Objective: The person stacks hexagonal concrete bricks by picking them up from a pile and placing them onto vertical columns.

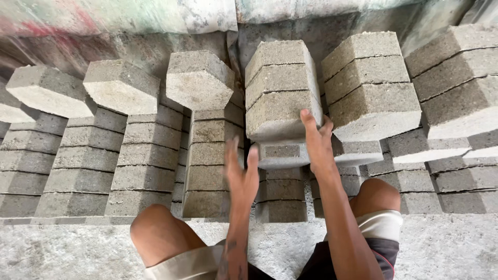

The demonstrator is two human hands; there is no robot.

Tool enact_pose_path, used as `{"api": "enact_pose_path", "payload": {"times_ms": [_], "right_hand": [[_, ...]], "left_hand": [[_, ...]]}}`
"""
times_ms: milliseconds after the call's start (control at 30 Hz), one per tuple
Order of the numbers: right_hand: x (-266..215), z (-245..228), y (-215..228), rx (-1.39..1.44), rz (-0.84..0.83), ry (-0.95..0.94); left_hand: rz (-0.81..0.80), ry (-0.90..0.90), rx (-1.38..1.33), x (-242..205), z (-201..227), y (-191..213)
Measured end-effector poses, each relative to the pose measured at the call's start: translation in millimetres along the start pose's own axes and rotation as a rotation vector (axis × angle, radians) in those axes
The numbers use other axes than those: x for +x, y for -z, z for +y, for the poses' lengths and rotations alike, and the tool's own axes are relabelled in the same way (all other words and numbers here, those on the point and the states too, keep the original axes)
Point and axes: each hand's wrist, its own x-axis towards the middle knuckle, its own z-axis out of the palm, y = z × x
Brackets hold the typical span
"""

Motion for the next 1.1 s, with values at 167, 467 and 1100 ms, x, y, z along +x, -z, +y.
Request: {"api": "enact_pose_path", "payload": {"times_ms": [167,467,1100], "right_hand": [[-9,-21,12,-0.206,-0.037,-0.077],[-35,-45,10,-0.191,-0.117,-0.084],[-33,9,50,-0.298,-0.186,0.081]], "left_hand": [[-0.268,0.212,-0.368,24,71,-3],[-0.303,0.289,-0.211,53,73,-11],[-0.447,0.114,-0.230,-6,61,31]]}}
